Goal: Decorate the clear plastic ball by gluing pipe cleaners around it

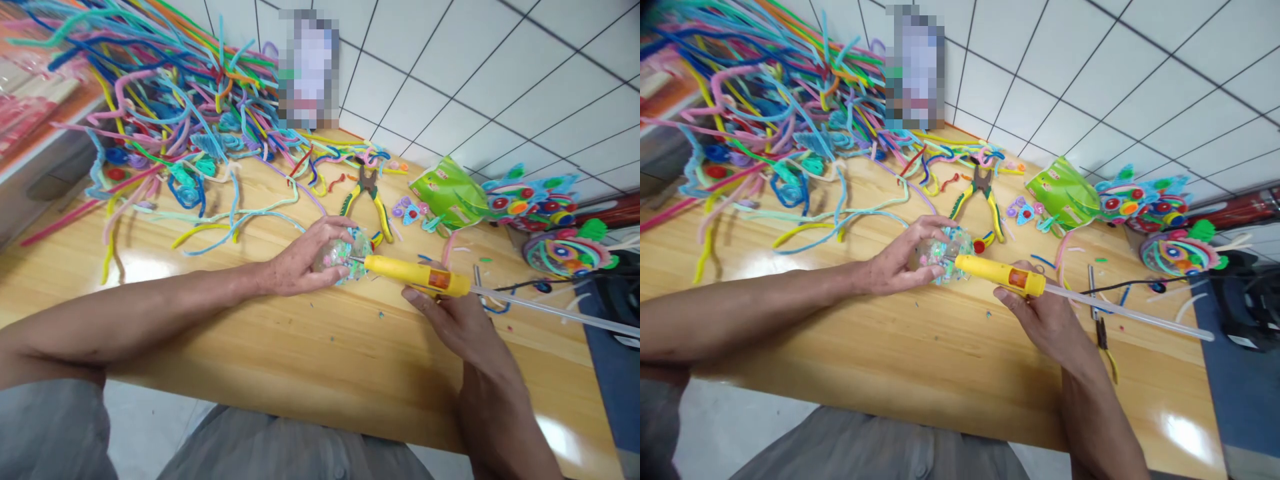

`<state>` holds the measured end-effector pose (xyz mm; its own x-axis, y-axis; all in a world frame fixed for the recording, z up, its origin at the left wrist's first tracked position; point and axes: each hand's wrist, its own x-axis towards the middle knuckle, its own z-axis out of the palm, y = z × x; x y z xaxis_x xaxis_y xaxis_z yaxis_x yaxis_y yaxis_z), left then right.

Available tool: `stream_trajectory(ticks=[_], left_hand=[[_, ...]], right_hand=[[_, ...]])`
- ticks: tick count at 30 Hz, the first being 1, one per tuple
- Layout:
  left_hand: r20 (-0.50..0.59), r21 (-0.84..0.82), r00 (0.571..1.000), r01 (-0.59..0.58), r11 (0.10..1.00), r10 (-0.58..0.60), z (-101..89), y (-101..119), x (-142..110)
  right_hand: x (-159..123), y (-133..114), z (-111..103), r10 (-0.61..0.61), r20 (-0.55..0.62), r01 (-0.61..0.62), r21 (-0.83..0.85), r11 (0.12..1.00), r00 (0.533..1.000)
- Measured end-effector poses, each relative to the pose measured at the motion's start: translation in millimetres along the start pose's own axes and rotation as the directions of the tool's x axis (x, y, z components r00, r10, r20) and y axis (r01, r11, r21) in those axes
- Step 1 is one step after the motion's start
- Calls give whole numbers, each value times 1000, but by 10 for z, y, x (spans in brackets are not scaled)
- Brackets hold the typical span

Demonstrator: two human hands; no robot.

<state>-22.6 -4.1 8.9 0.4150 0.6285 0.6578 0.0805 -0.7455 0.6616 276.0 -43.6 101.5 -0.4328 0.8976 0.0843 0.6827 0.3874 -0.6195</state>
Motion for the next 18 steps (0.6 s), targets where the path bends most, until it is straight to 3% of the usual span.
stream_trajectory(ticks=[7,18], left_hand=[[-11,-9,1000,-6,1000,5,5,2,4],[-3,-30,1000,14,999,-14,-3,19,9]], right_hand=[[-25,15,9,93,18,-94,130,987,996],[-14,18,15,46,-1,-46,51,998,999]])
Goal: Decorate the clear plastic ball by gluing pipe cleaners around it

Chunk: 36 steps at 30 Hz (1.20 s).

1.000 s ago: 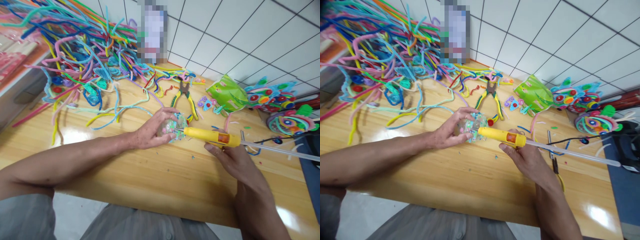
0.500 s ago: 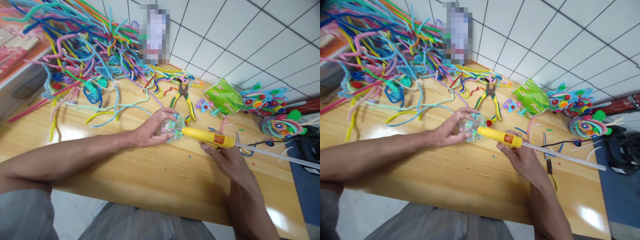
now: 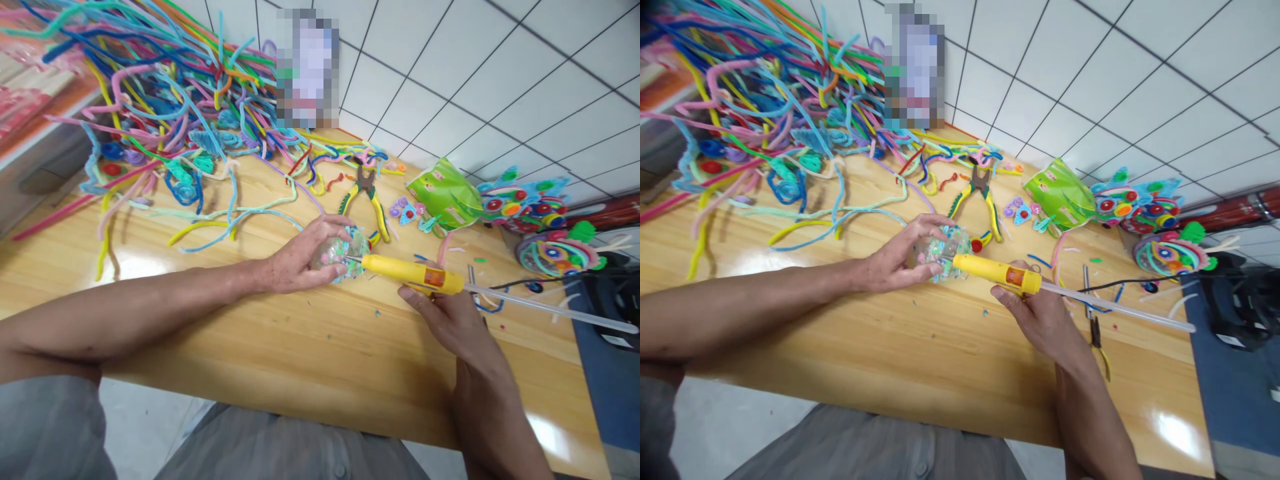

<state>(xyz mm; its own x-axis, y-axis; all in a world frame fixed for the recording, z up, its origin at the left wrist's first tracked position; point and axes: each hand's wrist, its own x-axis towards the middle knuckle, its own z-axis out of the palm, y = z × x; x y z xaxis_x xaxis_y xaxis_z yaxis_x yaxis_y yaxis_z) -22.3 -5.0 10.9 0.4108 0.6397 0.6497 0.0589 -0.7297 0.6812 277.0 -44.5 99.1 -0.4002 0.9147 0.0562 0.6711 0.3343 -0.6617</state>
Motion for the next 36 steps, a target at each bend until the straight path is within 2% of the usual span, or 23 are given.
stream_trajectory(ticks=[23,28,33,36], left_hand=[[14,24,1000,-23,999,23,-6,-17,-7],[4,14,1000,-9,1000,9,0,-15,-11],[18,13,1000,22,1000,-23,-20,-4,-3],[41,20,999,34,999,-35,-47,20,-7]], right_hand=[[-12,-11,-12,89,12,-88,-26,996,996],[-28,31,-9,141,14,-141,-20,990,990],[-1,20,-35,114,43,-118,100,988,993],[16,-5,-122,108,-35,-100,183,978,994]])
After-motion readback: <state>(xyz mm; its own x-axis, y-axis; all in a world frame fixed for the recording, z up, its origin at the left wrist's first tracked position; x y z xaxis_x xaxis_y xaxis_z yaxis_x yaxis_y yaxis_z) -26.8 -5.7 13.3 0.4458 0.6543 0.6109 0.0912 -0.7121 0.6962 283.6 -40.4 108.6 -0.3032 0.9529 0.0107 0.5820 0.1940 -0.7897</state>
